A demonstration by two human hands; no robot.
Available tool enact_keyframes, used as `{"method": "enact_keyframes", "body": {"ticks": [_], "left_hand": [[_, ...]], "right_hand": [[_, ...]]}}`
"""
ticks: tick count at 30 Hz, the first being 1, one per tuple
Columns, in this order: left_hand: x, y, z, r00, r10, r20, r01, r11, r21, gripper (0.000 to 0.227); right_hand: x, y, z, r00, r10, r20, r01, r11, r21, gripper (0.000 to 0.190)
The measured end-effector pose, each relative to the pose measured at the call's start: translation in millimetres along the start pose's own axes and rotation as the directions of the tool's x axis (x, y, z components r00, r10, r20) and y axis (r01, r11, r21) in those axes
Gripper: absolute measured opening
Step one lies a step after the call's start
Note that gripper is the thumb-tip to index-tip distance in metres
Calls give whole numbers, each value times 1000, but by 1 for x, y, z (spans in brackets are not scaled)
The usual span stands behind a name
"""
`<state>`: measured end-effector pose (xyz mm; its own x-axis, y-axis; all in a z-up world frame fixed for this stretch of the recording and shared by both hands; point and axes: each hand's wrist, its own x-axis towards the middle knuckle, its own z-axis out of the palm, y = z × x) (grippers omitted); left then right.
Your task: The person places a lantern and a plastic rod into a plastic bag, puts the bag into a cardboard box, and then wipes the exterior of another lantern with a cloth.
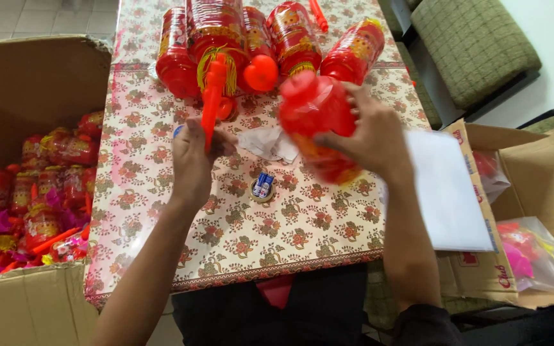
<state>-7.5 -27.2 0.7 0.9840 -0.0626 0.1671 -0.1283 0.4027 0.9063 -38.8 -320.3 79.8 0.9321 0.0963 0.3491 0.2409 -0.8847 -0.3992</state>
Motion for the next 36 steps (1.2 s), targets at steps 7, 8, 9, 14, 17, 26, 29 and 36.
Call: {"method": "enact_keyframes", "body": {"ticks": [7,8,9,14,17,26,29,36], "left_hand": [[-18,24,31,989,20,148,-32,996,82,72],[-20,34,36,977,92,192,-108,991,74,76],[-14,31,27,977,96,188,-112,991,76,76],[8,15,-3,991,8,-134,-39,972,-230,42],[0,62,5,992,-3,-123,-37,948,-317,59],[14,14,-11,994,112,-17,-113,977,-180,61],[12,6,-10,994,110,-3,-109,987,-122,67],[-7,21,26,995,90,-37,-92,995,-35,63]], "right_hand": [[22,-57,61,996,67,55,-85,886,456,71],[25,-60,69,996,62,57,-81,883,463,65],[31,-52,79,997,56,57,-77,882,465,65],[43,-40,86,996,92,-1,-50,545,837,71],[47,-4,111,969,-142,-200,210,900,382,19],[31,83,198,979,-191,69,199,972,-129,27],[40,32,150,917,-46,-396,229,873,430,33],[2,-56,121,827,-48,-561,427,703,569,15]]}}
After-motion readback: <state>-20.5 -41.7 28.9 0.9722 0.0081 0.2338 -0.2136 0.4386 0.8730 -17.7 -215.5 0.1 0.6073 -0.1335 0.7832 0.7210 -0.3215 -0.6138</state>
